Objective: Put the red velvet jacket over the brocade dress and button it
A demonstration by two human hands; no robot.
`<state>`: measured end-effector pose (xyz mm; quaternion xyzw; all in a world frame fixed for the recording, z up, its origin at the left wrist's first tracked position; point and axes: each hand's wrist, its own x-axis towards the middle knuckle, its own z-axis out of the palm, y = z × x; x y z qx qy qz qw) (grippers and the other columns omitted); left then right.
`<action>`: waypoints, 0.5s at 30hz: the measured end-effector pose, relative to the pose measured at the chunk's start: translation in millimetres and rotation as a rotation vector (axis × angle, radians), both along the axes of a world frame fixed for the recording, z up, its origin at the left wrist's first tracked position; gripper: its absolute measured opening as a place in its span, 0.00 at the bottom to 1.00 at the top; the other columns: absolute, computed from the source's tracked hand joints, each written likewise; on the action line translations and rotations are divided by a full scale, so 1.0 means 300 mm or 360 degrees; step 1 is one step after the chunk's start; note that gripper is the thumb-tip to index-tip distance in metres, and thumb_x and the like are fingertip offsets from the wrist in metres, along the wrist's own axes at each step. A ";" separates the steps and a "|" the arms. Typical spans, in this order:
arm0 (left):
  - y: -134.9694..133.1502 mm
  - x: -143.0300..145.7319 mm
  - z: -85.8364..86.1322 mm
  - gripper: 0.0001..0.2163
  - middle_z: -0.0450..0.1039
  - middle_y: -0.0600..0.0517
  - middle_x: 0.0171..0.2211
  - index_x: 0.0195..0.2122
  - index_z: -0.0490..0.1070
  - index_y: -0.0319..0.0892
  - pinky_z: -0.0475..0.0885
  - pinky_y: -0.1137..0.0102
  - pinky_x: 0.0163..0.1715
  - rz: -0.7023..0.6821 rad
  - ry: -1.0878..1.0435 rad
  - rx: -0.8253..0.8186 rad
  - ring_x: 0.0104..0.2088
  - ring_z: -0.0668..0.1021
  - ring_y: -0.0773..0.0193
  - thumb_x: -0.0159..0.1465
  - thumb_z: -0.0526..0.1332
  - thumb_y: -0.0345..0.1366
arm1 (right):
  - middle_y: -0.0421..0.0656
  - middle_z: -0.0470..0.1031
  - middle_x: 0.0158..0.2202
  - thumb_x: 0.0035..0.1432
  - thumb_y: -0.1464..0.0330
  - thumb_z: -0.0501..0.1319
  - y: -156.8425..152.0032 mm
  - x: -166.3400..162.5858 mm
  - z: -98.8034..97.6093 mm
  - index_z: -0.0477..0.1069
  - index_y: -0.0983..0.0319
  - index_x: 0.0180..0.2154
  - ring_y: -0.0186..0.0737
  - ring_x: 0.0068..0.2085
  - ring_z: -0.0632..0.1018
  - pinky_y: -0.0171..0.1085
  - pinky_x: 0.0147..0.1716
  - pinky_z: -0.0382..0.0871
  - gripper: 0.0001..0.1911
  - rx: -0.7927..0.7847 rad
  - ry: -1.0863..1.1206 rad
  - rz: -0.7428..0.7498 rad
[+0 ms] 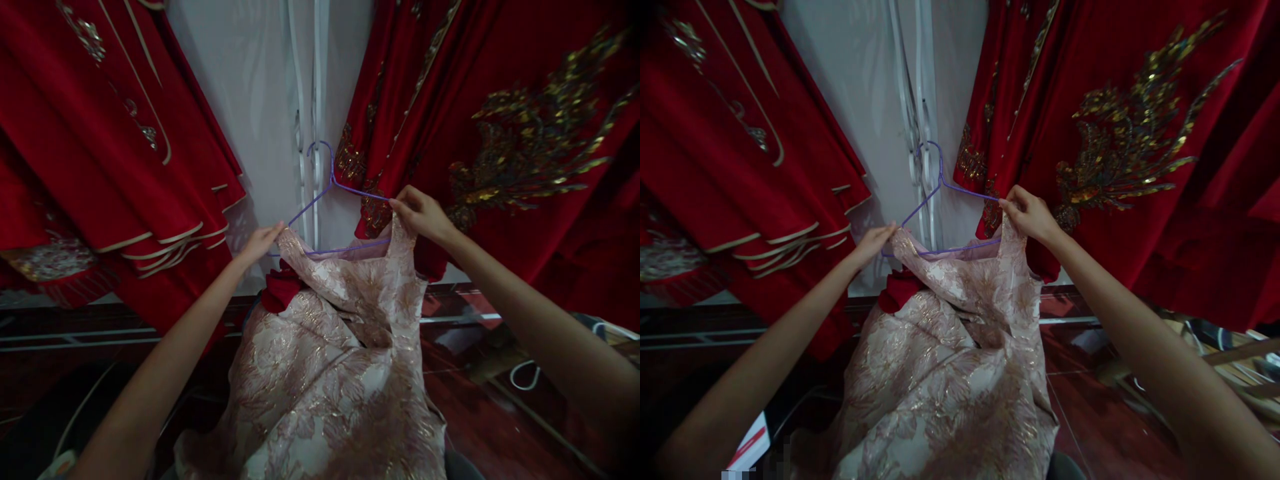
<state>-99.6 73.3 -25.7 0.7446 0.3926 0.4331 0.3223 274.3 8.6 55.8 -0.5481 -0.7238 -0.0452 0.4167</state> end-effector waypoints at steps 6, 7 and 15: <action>0.013 -0.049 -0.242 0.15 0.75 0.45 0.38 0.42 0.72 0.38 0.71 0.64 0.39 0.0341 0.0190 -0.0268 0.38 0.76 0.61 0.59 0.56 0.42 | 0.40 0.69 0.24 0.55 0.50 0.53 0.023 0.002 -0.013 0.65 0.60 0.30 0.36 0.27 0.68 0.34 0.27 0.61 0.20 -0.0022 0.0060 0.0085; 0.008 -0.044 -0.279 0.13 0.75 0.45 0.39 0.38 0.73 0.38 0.70 0.62 0.43 0.0343 0.0245 -0.0258 0.41 0.75 0.59 0.54 0.61 0.39 | 0.40 0.68 0.24 0.55 0.50 0.53 0.025 0.002 -0.015 0.65 0.61 0.30 0.36 0.27 0.68 0.34 0.26 0.61 0.20 -0.0022 0.0068 0.0104; 0.026 -0.012 -0.344 0.08 0.75 0.47 0.37 0.30 0.74 0.39 0.67 0.61 0.47 0.0350 0.0431 -0.0135 0.46 0.72 0.54 0.50 0.63 0.36 | 0.38 0.66 0.24 0.55 0.53 0.55 0.036 0.012 -0.015 0.63 0.61 0.29 0.34 0.27 0.66 0.33 0.27 0.59 0.17 -0.0055 0.0103 0.0162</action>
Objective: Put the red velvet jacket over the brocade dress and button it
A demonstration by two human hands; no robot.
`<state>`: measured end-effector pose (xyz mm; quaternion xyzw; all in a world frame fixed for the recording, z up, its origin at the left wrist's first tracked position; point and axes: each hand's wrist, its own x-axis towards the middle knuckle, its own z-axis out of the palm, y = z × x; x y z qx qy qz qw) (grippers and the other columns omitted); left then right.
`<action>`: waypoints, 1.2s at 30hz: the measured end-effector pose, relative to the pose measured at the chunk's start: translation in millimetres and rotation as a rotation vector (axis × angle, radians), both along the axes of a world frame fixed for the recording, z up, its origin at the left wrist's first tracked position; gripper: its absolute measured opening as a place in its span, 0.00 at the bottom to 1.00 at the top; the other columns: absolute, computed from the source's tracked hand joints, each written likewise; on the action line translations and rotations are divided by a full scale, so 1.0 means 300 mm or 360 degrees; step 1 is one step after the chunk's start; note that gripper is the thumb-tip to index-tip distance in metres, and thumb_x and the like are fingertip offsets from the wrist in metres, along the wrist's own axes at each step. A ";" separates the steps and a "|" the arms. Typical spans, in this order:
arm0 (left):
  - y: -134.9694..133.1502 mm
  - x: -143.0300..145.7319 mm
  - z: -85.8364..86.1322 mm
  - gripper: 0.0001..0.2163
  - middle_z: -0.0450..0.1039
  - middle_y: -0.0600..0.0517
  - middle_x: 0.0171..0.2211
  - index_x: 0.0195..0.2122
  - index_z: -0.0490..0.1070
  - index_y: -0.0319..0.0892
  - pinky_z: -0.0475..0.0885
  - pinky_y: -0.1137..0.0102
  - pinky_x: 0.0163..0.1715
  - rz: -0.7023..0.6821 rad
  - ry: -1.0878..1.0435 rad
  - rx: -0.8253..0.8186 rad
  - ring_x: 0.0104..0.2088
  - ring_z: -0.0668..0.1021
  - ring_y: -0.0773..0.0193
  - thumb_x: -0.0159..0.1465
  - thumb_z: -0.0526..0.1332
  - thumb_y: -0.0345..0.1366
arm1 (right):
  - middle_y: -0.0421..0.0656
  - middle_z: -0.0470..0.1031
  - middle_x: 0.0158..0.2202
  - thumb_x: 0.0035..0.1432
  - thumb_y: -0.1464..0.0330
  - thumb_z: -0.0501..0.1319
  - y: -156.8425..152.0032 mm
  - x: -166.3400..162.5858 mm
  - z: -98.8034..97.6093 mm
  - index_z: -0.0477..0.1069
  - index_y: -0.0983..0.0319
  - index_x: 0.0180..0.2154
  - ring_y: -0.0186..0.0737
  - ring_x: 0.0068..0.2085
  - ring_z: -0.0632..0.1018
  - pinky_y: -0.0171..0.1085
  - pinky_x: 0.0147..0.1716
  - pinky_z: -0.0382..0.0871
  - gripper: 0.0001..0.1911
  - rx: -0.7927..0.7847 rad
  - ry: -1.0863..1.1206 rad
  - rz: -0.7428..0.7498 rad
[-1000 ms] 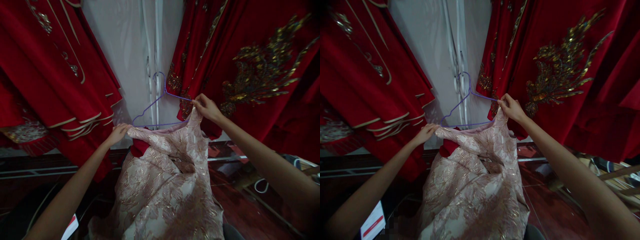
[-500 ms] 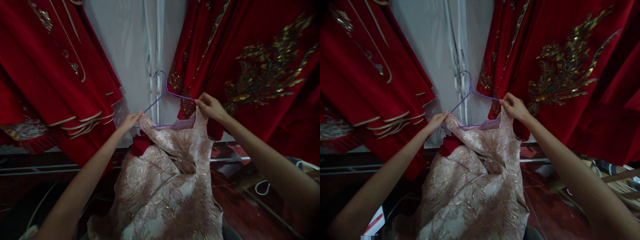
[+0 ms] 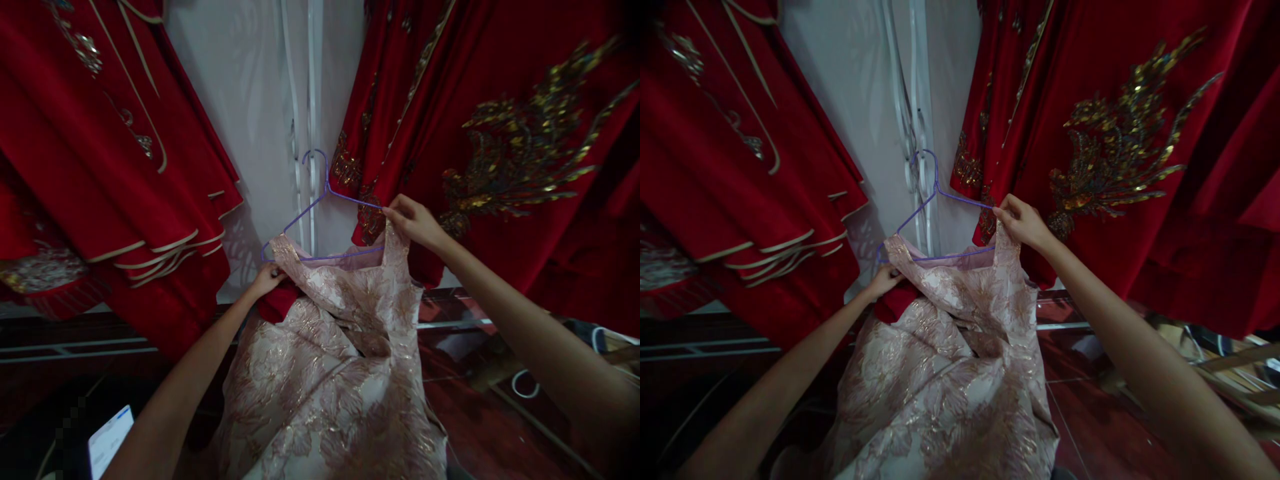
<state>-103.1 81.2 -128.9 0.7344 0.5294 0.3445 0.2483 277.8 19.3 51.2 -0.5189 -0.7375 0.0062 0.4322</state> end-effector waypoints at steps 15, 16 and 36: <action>-0.074 0.089 0.672 0.08 0.71 0.54 0.21 0.27 0.71 0.39 0.66 0.75 0.21 -0.0307 -0.0390 -0.0214 0.20 0.71 0.69 0.52 0.60 0.39 | 0.37 0.62 0.21 0.55 0.53 0.56 -0.080 -0.037 0.055 0.60 0.60 0.25 0.32 0.24 0.63 0.32 0.23 0.55 0.18 -0.0195 -0.0012 0.0023; -0.098 0.127 0.702 0.10 0.72 0.54 0.22 0.29 0.71 0.38 0.67 0.74 0.22 -0.0330 -0.0467 -0.0178 0.22 0.72 0.68 0.53 0.60 0.40 | 0.37 0.62 0.20 0.54 0.53 0.56 -0.091 -0.040 0.060 0.60 0.60 0.25 0.32 0.23 0.64 0.32 0.23 0.55 0.18 -0.0220 -0.0027 0.0040; -0.049 0.079 0.620 0.08 0.69 0.56 0.23 0.26 0.69 0.38 0.65 0.73 0.31 -0.0571 0.0161 0.0229 0.27 0.71 0.68 0.54 0.55 0.37 | 0.44 0.75 0.45 0.49 0.51 0.60 0.138 -0.309 0.107 0.75 0.58 0.38 0.41 0.49 0.72 0.35 0.43 0.68 0.21 -0.1886 -0.0535 0.0812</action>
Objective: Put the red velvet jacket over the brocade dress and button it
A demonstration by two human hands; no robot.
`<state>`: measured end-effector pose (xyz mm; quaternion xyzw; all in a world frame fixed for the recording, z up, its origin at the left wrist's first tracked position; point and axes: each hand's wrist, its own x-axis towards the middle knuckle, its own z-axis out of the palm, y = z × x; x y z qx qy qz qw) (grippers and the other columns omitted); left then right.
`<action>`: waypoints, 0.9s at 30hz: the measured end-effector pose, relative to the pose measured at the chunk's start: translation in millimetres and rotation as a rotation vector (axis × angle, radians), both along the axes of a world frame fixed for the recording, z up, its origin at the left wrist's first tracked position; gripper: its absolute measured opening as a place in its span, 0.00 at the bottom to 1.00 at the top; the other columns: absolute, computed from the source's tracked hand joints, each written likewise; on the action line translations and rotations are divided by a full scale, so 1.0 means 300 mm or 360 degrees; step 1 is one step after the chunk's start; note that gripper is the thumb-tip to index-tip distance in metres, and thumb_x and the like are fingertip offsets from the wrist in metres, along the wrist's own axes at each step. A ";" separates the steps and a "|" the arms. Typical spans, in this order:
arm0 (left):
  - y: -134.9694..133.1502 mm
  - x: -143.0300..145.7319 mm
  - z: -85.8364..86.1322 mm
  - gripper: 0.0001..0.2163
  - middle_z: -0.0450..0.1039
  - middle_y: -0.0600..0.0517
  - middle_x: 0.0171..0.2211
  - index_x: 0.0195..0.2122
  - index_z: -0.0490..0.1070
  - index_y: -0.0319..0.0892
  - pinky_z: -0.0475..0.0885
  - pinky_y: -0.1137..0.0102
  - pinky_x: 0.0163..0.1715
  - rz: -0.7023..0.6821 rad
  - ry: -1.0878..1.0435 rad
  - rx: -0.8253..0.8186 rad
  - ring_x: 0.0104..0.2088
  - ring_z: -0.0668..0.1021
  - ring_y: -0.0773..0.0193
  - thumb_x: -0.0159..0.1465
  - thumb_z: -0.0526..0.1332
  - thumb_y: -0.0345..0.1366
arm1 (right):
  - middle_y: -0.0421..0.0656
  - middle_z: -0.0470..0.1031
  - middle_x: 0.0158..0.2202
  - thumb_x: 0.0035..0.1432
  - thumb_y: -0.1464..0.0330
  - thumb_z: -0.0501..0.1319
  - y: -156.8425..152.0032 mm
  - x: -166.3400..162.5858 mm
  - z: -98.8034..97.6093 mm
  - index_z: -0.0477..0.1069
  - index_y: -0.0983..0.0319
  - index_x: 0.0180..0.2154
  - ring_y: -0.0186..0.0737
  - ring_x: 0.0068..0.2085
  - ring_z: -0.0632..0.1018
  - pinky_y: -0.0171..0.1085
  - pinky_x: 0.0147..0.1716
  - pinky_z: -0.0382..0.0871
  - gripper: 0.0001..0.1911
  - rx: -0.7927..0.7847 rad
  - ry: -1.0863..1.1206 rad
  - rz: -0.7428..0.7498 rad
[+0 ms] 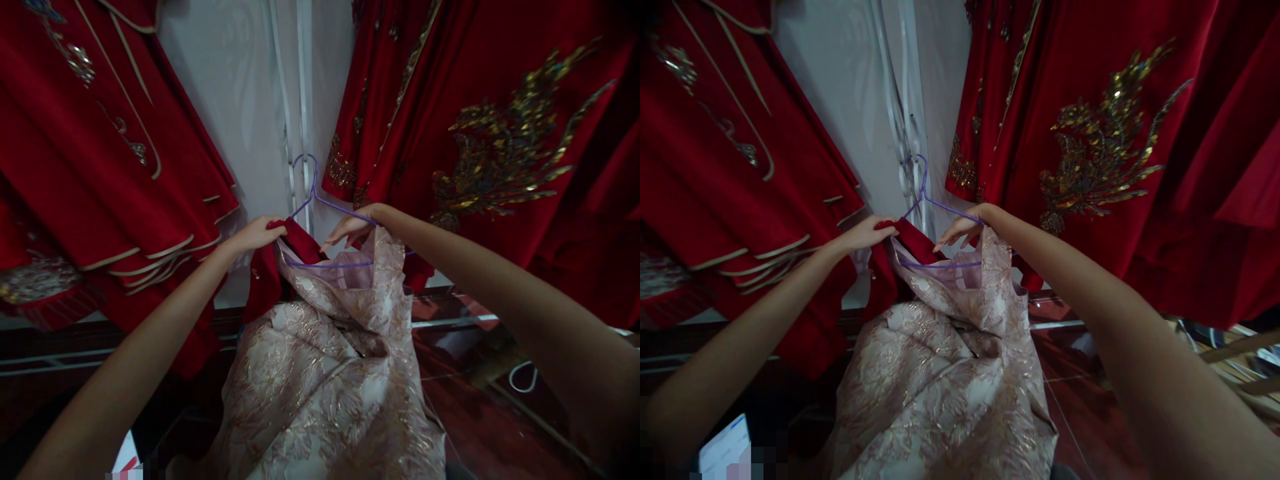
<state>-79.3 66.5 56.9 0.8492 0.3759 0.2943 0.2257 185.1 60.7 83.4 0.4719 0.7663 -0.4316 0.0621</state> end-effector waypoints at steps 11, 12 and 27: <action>-0.021 -0.001 -0.011 0.07 0.68 0.55 0.26 0.27 0.67 0.38 0.64 0.73 0.34 -0.0066 -0.0190 -0.0071 0.29 0.69 0.68 0.55 0.55 0.37 | 0.47 0.75 0.41 0.51 0.52 0.59 -0.013 -0.062 -0.083 0.74 0.62 0.36 0.39 0.44 0.75 0.38 0.41 0.69 0.20 -0.0061 0.0276 0.0002; -0.020 -0.002 -0.019 0.07 0.67 0.55 0.26 0.26 0.66 0.39 0.64 0.73 0.34 -0.0063 -0.0195 -0.0031 0.29 0.69 0.68 0.55 0.55 0.37 | 0.47 0.76 0.40 0.50 0.54 0.60 -0.017 -0.068 -0.084 0.73 0.63 0.35 0.39 0.42 0.75 0.37 0.40 0.69 0.19 -0.0081 0.0332 0.0035; -0.031 0.043 -0.147 0.08 0.50 0.58 0.22 0.24 0.51 0.43 0.58 0.75 0.29 0.0362 -0.0388 0.0601 0.26 0.59 0.70 0.56 0.52 0.31 | 0.40 0.69 0.32 0.39 0.76 0.57 -0.011 0.194 -0.055 0.61 0.60 0.33 0.35 0.32 0.69 0.32 0.30 0.60 0.14 0.1768 0.0018 -0.0984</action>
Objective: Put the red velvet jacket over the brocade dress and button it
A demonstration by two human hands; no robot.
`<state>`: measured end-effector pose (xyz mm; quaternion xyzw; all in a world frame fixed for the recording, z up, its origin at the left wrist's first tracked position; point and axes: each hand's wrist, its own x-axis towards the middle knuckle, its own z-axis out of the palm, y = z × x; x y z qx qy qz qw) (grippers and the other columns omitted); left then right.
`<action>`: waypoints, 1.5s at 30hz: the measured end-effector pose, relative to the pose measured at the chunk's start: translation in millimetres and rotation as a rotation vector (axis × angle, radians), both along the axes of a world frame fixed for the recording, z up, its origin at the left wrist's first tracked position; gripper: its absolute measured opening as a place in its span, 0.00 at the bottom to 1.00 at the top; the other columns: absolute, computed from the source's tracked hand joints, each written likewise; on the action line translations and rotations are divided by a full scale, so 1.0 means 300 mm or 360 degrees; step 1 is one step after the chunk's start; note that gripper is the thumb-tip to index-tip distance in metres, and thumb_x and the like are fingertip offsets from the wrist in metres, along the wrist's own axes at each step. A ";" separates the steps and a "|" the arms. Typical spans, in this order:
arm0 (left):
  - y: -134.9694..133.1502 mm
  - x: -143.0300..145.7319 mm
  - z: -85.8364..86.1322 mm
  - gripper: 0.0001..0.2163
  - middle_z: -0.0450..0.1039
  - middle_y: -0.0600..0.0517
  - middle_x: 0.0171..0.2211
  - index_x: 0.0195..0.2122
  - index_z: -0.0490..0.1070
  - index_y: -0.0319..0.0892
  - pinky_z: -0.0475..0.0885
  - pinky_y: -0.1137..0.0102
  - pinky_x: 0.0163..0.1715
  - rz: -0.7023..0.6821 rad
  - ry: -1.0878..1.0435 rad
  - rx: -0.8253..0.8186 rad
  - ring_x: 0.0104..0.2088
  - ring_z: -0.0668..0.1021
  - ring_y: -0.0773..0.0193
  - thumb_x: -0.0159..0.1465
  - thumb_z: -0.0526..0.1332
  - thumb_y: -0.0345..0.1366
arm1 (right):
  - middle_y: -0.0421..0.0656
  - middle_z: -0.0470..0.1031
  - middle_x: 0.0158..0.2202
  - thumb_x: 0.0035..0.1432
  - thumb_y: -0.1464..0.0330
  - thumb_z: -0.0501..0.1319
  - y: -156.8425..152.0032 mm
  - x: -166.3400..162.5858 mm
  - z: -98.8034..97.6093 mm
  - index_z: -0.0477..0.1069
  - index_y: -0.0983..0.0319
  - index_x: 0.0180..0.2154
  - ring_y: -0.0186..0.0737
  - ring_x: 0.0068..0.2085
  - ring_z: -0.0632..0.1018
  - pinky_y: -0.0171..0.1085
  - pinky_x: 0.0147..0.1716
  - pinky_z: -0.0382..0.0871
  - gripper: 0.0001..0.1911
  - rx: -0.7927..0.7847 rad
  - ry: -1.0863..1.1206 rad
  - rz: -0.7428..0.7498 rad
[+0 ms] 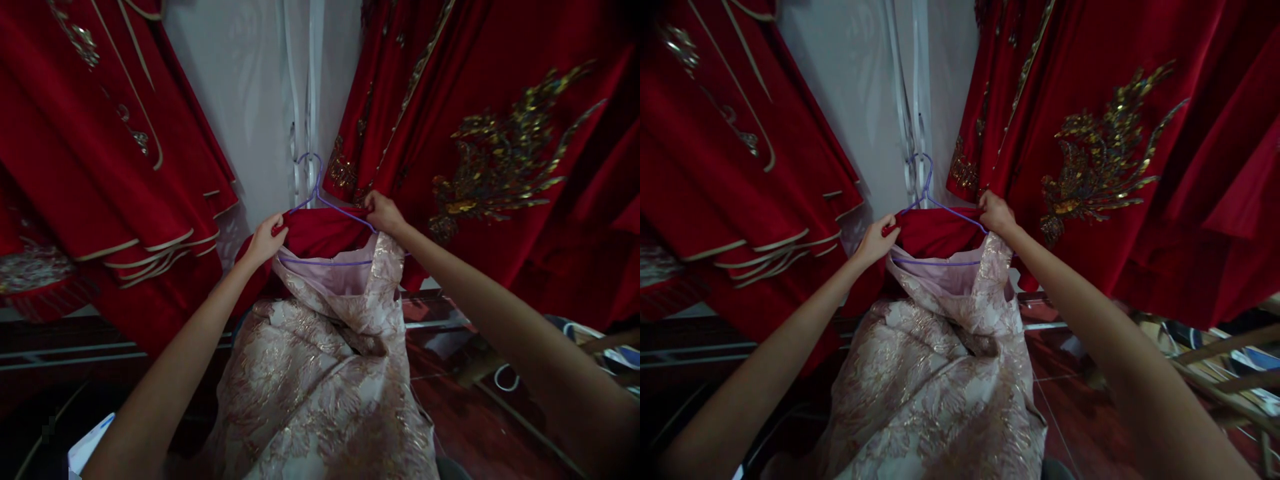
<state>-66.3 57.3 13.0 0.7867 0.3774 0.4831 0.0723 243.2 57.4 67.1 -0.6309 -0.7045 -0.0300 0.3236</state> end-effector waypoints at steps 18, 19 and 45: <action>-0.115 0.099 -0.069 0.12 0.65 0.43 0.41 0.43 0.62 0.40 0.63 0.60 0.45 0.0685 0.0624 0.0248 0.45 0.68 0.51 0.57 0.57 0.28 | 0.45 0.69 0.33 0.41 0.69 0.60 -0.404 0.073 -0.024 0.56 0.59 0.38 0.43 0.31 0.73 0.39 0.30 0.65 0.20 -0.0156 -0.0355 0.0214; -0.119 0.086 -0.068 0.11 0.65 0.43 0.41 0.42 0.62 0.40 0.64 0.60 0.45 0.0664 0.0605 0.0241 0.45 0.68 0.51 0.57 0.57 0.28 | 0.45 0.69 0.35 0.41 0.71 0.59 -0.395 0.059 -0.057 0.57 0.59 0.38 0.43 0.33 0.73 0.39 0.31 0.66 0.19 -0.0155 -0.0309 0.0293; -0.293 0.010 -0.083 0.19 0.74 0.37 0.33 0.54 0.54 0.33 0.70 0.65 0.32 0.0790 0.1234 -0.0393 0.35 0.79 0.51 0.61 0.47 0.26 | 0.50 0.64 0.49 0.37 0.80 0.54 -0.362 0.124 -0.172 0.44 0.60 0.59 0.47 0.48 0.71 0.42 0.47 0.66 0.45 -0.0286 -0.0238 0.0611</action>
